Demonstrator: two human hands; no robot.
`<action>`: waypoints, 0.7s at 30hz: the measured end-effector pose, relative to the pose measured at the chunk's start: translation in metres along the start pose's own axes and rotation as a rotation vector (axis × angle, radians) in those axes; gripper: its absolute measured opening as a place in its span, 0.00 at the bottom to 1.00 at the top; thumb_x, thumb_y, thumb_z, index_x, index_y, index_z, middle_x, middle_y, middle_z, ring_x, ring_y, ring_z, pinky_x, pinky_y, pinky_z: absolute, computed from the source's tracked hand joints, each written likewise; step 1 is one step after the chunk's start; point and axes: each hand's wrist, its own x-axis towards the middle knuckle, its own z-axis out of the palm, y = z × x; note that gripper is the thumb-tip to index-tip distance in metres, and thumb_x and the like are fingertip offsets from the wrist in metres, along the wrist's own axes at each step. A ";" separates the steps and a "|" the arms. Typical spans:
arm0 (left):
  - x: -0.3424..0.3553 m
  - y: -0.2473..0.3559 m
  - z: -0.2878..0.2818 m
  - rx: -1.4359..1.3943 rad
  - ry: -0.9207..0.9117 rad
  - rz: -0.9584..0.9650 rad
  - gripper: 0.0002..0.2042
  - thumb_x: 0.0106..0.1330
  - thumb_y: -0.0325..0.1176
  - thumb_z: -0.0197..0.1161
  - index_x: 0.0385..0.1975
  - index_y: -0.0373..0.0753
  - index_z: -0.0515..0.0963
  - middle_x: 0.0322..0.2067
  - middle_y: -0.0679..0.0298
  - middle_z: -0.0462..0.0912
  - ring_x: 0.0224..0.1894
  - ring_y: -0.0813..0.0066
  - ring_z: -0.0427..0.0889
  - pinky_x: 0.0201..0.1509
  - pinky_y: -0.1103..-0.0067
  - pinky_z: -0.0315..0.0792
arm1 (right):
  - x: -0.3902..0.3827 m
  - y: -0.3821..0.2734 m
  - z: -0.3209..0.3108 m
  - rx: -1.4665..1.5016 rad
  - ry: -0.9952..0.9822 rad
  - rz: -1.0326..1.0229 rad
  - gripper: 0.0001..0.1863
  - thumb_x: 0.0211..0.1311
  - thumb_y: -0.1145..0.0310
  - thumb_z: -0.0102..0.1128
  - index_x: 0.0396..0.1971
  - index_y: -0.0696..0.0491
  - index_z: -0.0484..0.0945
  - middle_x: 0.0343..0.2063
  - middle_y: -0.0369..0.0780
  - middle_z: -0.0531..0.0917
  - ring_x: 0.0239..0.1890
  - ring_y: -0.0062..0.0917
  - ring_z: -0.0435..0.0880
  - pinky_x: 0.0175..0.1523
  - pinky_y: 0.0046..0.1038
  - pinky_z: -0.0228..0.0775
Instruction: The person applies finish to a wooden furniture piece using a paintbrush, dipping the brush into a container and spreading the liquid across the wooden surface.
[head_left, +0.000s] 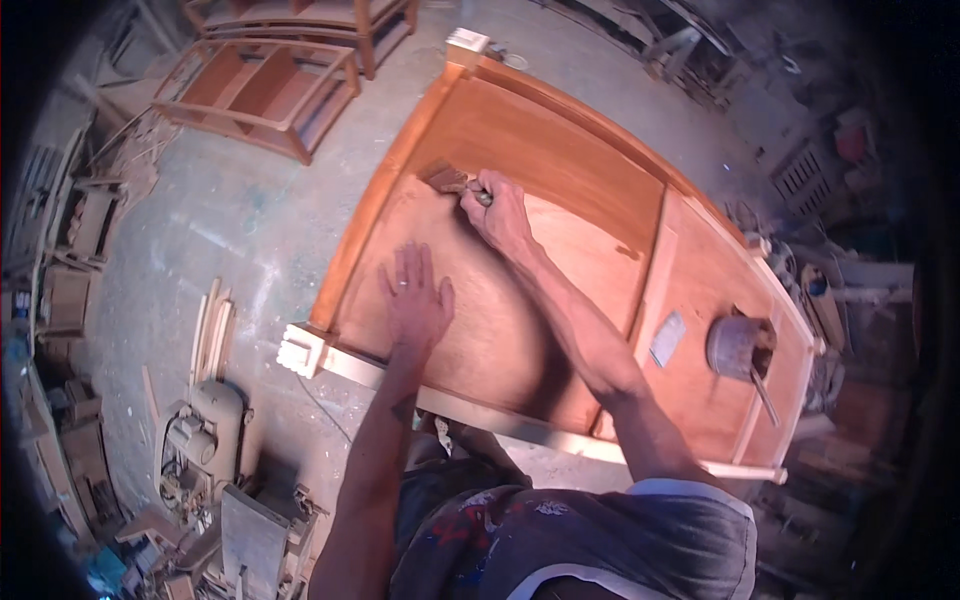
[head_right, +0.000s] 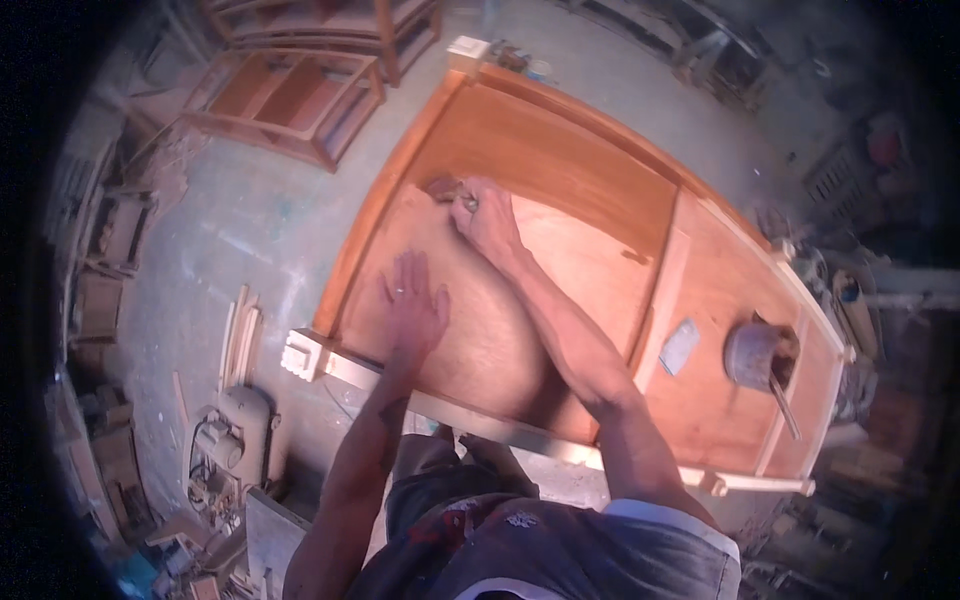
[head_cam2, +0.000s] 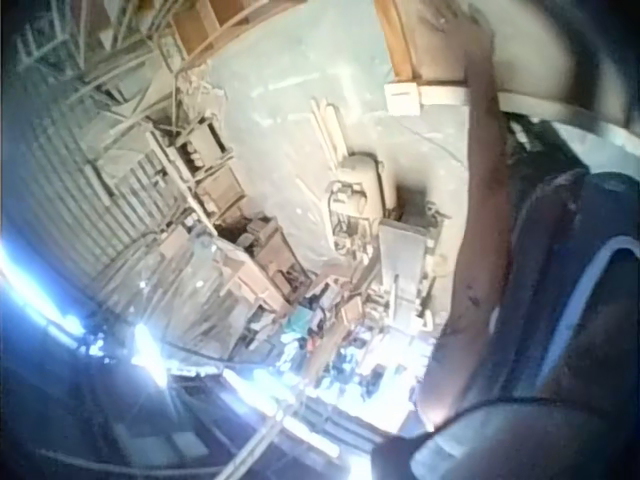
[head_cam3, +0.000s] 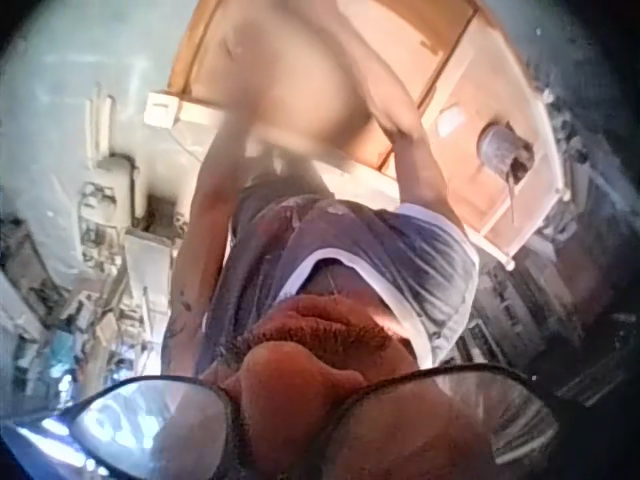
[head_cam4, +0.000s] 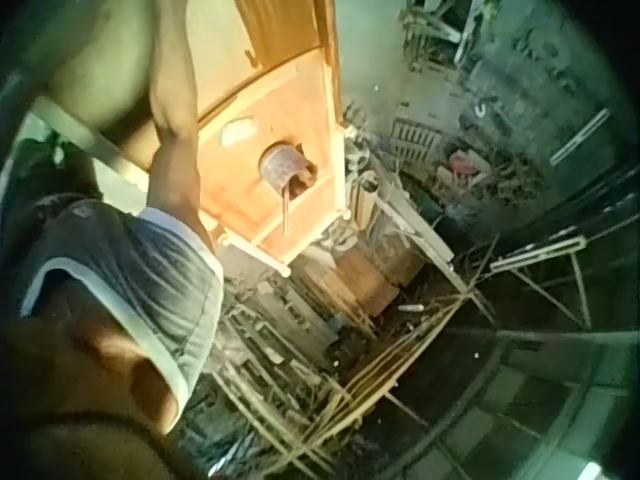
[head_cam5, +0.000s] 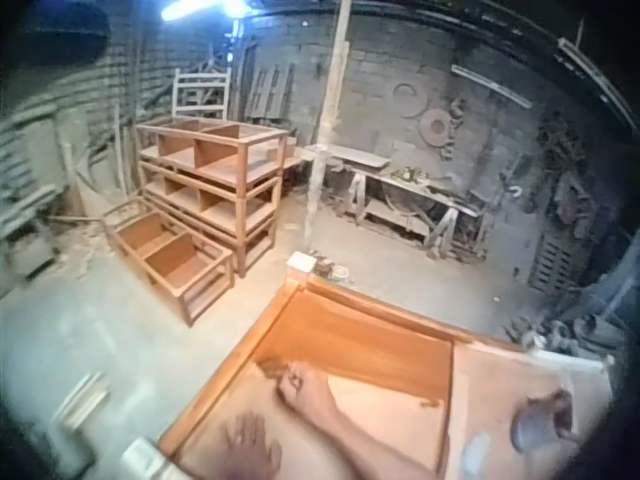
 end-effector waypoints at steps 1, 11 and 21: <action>-0.001 0.001 0.004 -0.010 0.013 0.011 0.33 0.66 0.46 0.49 0.68 0.32 0.61 0.70 0.50 0.59 0.72 0.55 0.56 0.73 0.52 0.45 | -0.012 -0.003 -0.004 0.000 0.029 -0.038 0.07 0.53 0.71 0.59 0.20 0.57 0.73 0.18 0.40 0.75 0.21 0.27 0.70 0.29 0.25 0.65; -0.015 0.014 0.004 0.022 -0.080 0.007 0.33 0.68 0.46 0.47 0.70 0.34 0.57 0.72 0.50 0.55 0.73 0.53 0.53 0.73 0.50 0.43 | -0.161 0.043 -0.146 -0.343 0.607 0.591 0.08 0.53 0.71 0.61 0.19 0.58 0.74 0.21 0.40 0.77 0.22 0.27 0.71 0.32 0.28 0.69; -0.030 0.005 -0.001 0.033 -0.199 0.068 0.34 0.70 0.47 0.45 0.71 0.34 0.52 0.72 0.49 0.52 0.74 0.51 0.50 0.74 0.50 0.41 | -0.199 0.019 -0.111 -0.204 0.479 0.311 0.04 0.55 0.74 0.56 0.24 0.58 0.76 0.23 0.41 0.78 0.24 0.29 0.74 0.32 0.29 0.69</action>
